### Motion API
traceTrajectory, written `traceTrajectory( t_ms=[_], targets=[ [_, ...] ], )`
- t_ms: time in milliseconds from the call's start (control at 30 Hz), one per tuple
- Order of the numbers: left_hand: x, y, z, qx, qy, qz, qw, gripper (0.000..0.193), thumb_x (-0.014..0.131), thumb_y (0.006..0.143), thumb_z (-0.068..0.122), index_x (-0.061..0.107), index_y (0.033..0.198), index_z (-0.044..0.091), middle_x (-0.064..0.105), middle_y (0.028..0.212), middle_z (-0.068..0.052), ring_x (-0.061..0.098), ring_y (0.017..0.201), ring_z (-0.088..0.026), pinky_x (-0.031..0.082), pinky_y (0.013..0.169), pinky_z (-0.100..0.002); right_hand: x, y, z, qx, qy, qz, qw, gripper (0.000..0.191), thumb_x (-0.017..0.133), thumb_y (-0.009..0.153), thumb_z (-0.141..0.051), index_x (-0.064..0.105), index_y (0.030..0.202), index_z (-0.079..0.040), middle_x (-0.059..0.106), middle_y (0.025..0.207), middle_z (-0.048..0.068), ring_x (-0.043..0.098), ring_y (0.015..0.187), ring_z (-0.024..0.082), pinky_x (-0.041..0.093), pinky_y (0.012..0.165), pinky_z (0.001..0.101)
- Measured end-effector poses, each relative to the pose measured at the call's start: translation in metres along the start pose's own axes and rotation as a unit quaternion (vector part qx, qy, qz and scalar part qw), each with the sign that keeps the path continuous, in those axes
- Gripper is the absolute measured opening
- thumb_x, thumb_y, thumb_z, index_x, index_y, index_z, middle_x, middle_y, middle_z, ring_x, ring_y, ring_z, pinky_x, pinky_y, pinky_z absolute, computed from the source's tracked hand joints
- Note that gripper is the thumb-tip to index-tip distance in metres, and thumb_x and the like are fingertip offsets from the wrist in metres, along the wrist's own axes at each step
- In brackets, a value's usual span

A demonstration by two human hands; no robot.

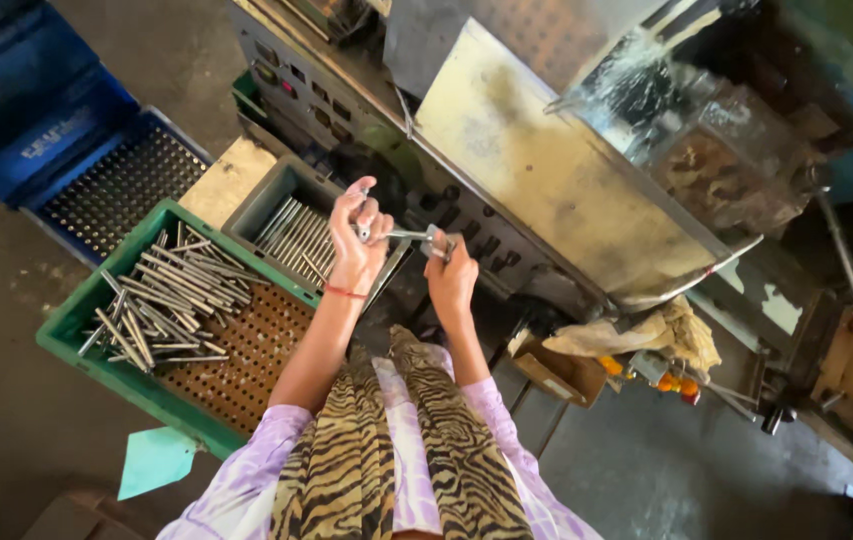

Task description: The person repeatedly picks up metal rods from a green crate, presses each rod against a rotating grinding wheel, and then places the finished rod into a gray tray. The person uses a wrench to operate the machine lever during each cycle.

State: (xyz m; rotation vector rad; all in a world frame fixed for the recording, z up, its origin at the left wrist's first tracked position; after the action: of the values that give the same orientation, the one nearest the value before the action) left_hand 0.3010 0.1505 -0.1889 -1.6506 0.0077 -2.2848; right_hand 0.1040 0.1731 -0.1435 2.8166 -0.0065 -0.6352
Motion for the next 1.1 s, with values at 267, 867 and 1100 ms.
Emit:
traceTrajectory(
  t_ms=[267, 867, 1100],
  targets=[
    [0.011, -0.005, -0.021, -0.029, 0.038, -0.091, 0.995, 0.018, 0.057, 0.089, 0.012, 0.062, 0.102, 0.001, 0.040, 0.056, 0.005, 0.034, 0.050, -0.012, 0.033, 0.052, -0.029, -0.015, 0.006, 0.009, 0.039, 0.033, 0.044, 0.998, 0.029, 0.059, 0.106, -0.026, 0.064, 0.090, -0.002, 0.060, 0.060, 0.009, 0.055, 0.050, 0.019, 0.043, 0.048, 0.0332],
    [-0.049, 0.020, 0.003, 0.036, 0.240, 0.094, 0.966, 0.019, 0.073, 0.095, 0.030, 0.063, 0.096, 0.014, 0.059, 0.081, 0.006, 0.039, 0.058, -0.008, 0.034, 0.052, -0.026, -0.296, 0.174, 0.080, 0.029, -0.416, 0.240, 0.877, 0.035, 0.079, 0.093, -0.033, 0.070, 0.087, 0.000, 0.071, 0.087, 0.024, 0.068, 0.080, 0.043, 0.052, 0.073, 0.0515],
    [0.028, -0.005, 0.008, 0.218, 0.649, -0.048, 0.727, 0.028, 0.081, 0.088, 0.026, 0.061, 0.088, 0.006, 0.052, 0.070, 0.013, 0.046, 0.062, -0.001, 0.037, 0.053, -0.024, -0.207, 0.119, 0.030, -0.125, -0.185, 0.193, 0.955, 0.007, 0.064, 0.097, -0.004, 0.071, 0.098, -0.005, 0.074, 0.085, 0.013, 0.073, 0.074, 0.025, 0.057, 0.068, 0.0381]
  ],
)
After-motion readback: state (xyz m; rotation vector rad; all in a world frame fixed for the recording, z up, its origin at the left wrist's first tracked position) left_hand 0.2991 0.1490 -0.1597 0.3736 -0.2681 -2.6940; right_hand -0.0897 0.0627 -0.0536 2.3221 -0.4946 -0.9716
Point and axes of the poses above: each hand's wrist, its own y-axis towards the middle knuckle, its own x-axis out of the palm, z = x × y, the point moved 10 cm from there along y, towards the middle knuckle
